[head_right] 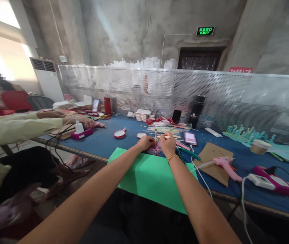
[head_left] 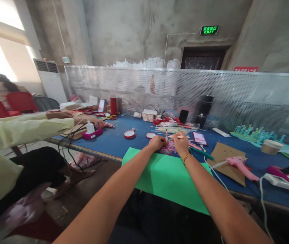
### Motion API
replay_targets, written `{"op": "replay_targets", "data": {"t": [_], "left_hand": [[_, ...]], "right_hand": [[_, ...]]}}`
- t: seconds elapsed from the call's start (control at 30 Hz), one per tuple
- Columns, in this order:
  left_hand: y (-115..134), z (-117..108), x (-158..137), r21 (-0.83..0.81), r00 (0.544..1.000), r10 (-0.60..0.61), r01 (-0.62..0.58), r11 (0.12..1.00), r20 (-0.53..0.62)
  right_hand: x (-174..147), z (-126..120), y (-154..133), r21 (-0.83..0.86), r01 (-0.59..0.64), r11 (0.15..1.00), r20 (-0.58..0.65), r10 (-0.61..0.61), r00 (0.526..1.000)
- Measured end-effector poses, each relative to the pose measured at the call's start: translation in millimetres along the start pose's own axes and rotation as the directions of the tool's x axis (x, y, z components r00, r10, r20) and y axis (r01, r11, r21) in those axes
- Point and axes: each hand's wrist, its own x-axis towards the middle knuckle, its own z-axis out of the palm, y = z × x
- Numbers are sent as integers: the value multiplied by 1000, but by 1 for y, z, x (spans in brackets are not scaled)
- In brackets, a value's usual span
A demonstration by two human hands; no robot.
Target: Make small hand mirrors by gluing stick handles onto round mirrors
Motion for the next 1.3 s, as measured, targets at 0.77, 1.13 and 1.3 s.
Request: {"op": "replay_targets", "data": {"t": [0.77,1.13,1.3], "left_hand": [[-2,2,1,17,1000,-11,12,1000,-18],[-7,5,5,-8,1000,-4,4,1000,-12],[-6,4,4,8,1000,-13,13,1000,-21]], "right_hand": [[-1,0,0,13,-6,1000,12,5,1000],[-1,2,0,31,4,1000,45,-5,999],[-1,0,-2,12,-12,1000,0,12,1000]]}}
